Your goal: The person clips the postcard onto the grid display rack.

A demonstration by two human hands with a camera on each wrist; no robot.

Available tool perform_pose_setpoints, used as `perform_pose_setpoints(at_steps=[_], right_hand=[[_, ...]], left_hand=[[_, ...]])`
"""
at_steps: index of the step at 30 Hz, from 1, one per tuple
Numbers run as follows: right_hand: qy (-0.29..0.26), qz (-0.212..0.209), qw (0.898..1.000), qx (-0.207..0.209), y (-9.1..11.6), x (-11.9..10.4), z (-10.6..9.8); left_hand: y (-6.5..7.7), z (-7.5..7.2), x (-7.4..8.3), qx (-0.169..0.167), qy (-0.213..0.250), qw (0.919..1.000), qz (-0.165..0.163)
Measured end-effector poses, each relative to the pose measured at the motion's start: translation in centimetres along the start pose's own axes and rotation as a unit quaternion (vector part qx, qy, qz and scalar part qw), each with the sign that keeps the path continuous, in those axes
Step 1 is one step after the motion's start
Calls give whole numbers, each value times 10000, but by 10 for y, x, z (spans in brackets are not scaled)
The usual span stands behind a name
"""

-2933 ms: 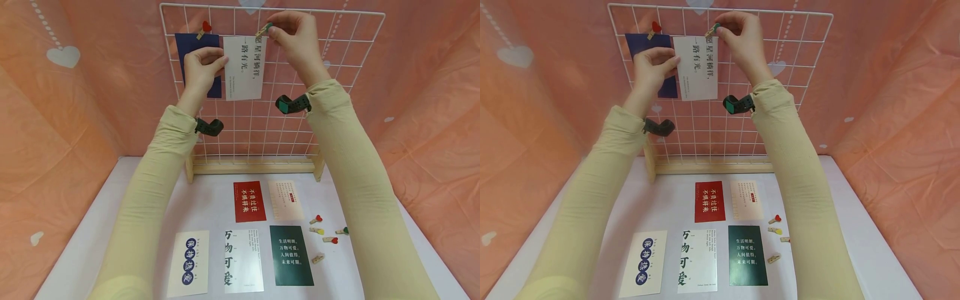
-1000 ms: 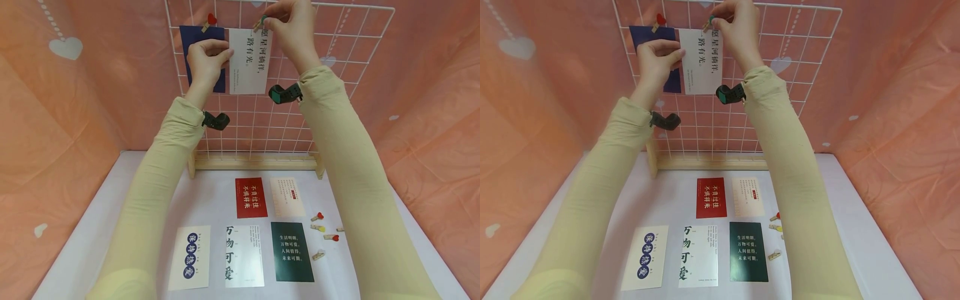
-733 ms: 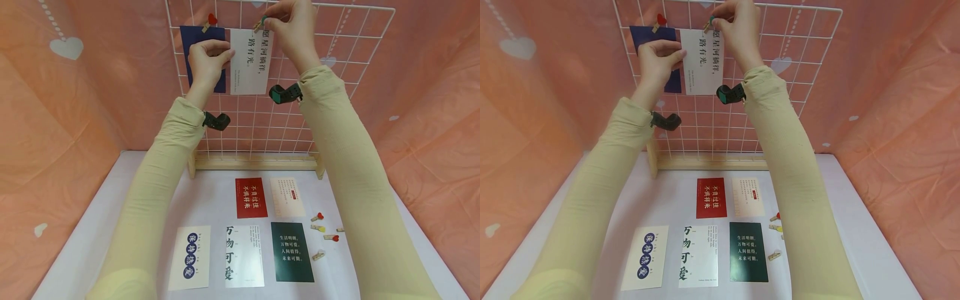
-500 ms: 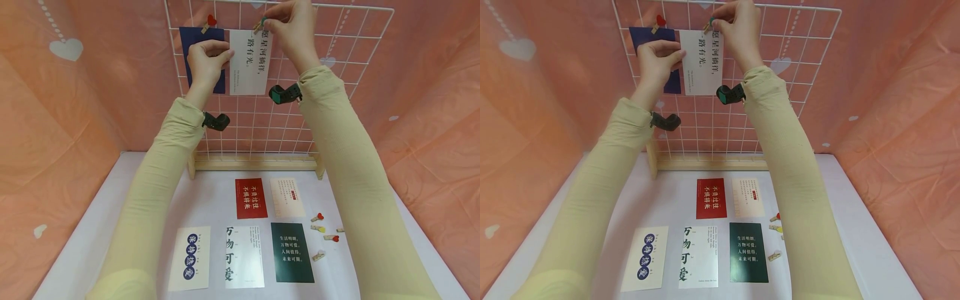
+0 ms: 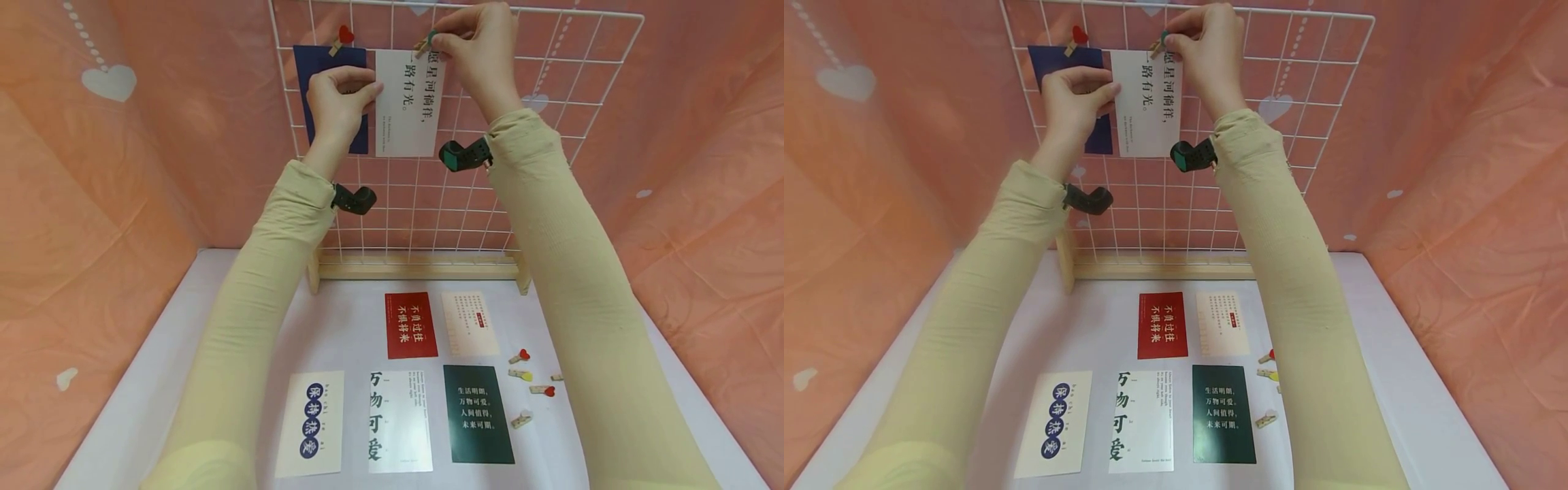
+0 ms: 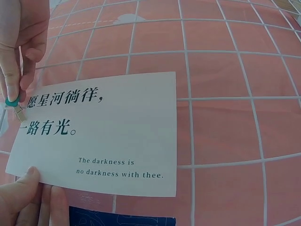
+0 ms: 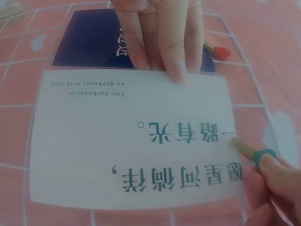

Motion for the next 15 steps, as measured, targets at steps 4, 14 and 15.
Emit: perform_pose_setpoints(at_steps=[4,14,15], right_hand=[[90,-6,10000,4,0,0,0],[240,62,9996,-108,-1,-2,1],[243,66,9996,-123,-1,-2,2]], left_hand=[[0,1,0,24,-61,10000,66],[2,2,4,210,-245,9990,323],[2,2,5,236,-258,9988,347]])
Point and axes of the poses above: each hand's wrist, its own y-axis away from the middle knuckle, its own z-axis out of the palm, x = y × z, the point moved 5 cm from there along -y, towards the middle knuckle, and after that the axes turned 10 degrees about -y, right-handed, at the moved point
